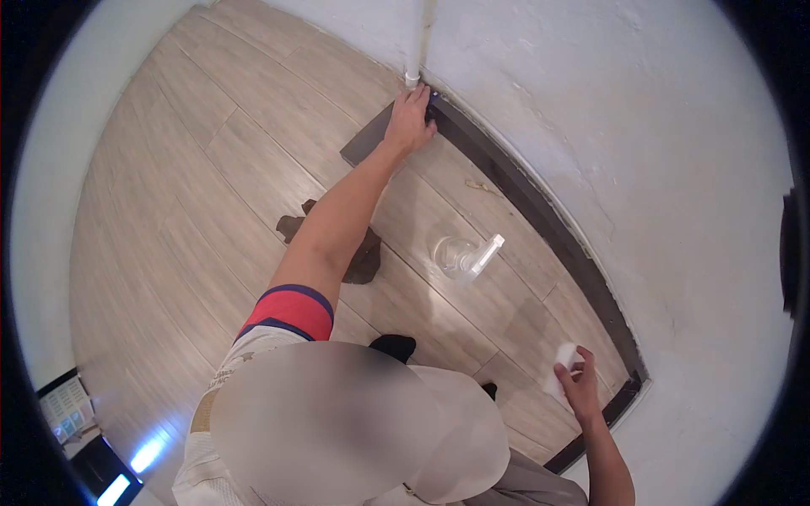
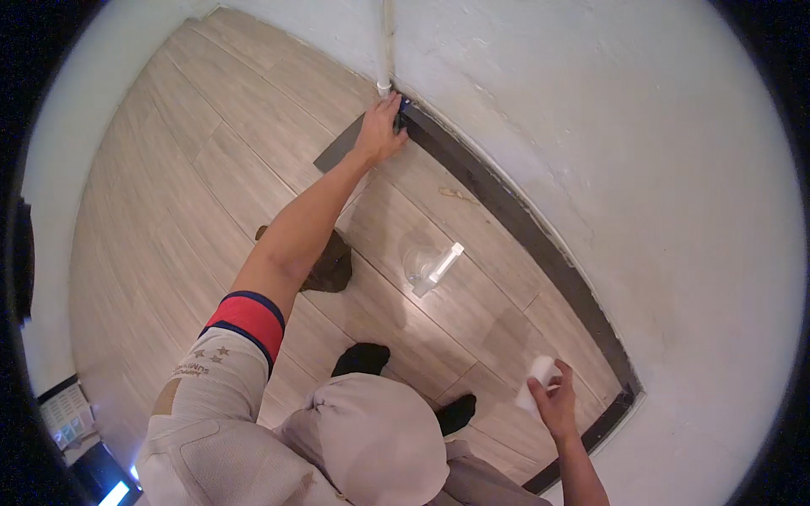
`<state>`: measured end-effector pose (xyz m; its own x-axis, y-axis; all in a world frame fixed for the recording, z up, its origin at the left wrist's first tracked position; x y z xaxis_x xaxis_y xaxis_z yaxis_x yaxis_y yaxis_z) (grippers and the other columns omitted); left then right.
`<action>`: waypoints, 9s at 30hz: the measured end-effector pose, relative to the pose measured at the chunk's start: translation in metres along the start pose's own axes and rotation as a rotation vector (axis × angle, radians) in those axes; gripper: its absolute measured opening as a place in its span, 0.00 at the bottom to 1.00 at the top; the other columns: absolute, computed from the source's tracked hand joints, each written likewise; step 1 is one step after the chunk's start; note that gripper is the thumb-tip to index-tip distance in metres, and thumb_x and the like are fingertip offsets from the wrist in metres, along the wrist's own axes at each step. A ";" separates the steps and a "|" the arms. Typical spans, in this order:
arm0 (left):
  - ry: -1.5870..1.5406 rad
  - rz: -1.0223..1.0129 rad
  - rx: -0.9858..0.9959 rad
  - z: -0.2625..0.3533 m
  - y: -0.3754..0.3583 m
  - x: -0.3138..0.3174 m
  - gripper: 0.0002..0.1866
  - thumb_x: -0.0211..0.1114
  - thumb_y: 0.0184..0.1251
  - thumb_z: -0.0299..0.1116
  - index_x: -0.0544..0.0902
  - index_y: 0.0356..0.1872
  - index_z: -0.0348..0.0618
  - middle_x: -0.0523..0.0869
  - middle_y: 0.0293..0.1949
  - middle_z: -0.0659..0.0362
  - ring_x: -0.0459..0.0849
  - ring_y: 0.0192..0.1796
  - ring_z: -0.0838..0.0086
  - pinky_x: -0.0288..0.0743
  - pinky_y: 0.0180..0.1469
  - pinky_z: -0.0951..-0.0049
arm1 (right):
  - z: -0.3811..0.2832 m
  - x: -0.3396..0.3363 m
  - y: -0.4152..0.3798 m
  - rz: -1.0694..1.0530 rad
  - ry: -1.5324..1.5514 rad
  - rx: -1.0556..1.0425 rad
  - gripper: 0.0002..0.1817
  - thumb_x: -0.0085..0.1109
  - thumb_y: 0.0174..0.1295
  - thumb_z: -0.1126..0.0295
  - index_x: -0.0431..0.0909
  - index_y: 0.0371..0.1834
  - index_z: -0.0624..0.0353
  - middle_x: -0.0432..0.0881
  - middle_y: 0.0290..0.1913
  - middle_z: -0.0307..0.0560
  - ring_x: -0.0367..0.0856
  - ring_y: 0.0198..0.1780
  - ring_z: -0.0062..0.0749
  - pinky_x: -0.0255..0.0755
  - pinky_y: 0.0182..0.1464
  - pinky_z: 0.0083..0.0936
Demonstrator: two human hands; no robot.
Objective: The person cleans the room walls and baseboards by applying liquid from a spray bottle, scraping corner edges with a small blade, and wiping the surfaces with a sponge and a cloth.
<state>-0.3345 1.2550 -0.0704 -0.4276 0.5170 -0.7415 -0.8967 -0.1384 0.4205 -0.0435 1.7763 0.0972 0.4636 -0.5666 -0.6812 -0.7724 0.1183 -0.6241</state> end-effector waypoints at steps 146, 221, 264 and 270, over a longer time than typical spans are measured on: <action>-0.530 0.377 -0.632 -0.040 -0.155 -0.104 0.34 0.67 0.67 0.39 0.66 0.70 0.34 0.66 0.68 0.38 0.77 0.63 0.51 0.72 0.65 0.62 | -0.354 0.037 0.069 -0.129 -0.531 -0.810 0.21 0.50 0.71 0.75 0.71 0.66 0.64 0.77 0.42 0.49 0.76 0.39 0.31 0.73 0.40 0.24; -0.561 0.382 -0.564 -0.028 -0.168 -0.092 0.35 0.62 0.65 0.26 0.59 0.72 0.34 0.66 0.68 0.41 0.70 0.69 0.51 0.72 0.67 0.61 | -0.501 0.204 0.270 0.607 -0.979 -1.070 0.12 0.59 0.65 0.64 0.82 0.43 0.61 0.81 0.44 0.56 0.85 0.40 0.53 0.78 0.39 0.46; -0.531 0.358 -0.568 -0.026 -0.168 -0.092 0.33 0.62 0.66 0.30 0.62 0.71 0.36 0.66 0.69 0.40 0.69 0.68 0.46 0.70 0.68 0.57 | -0.500 0.206 0.262 0.650 -0.834 -1.086 0.11 0.62 0.63 0.62 0.79 0.41 0.57 0.81 0.40 0.53 0.84 0.38 0.54 0.76 0.38 0.48; -0.501 0.328 -0.478 -0.025 -0.169 -0.094 0.34 0.62 0.64 0.30 0.62 0.70 0.37 0.65 0.70 0.37 0.67 0.70 0.43 0.61 0.72 0.53 | -0.500 0.205 0.269 0.641 -0.824 -1.080 0.10 0.63 0.63 0.63 0.80 0.39 0.57 0.82 0.41 0.51 0.84 0.40 0.53 0.76 0.38 0.48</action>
<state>-0.1461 1.2089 -0.0848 -0.6796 0.6919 -0.2438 -0.7336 -0.6425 0.2214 -0.3732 1.2841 -0.0191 -0.2445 -0.0044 -0.9696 -0.7026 -0.6884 0.1803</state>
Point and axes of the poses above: each hand's wrist, its own y-axis towards the middle knuckle, its own x-axis out of the palm, z = x × y, the point moved 6 cm from there along y, towards the middle knuckle
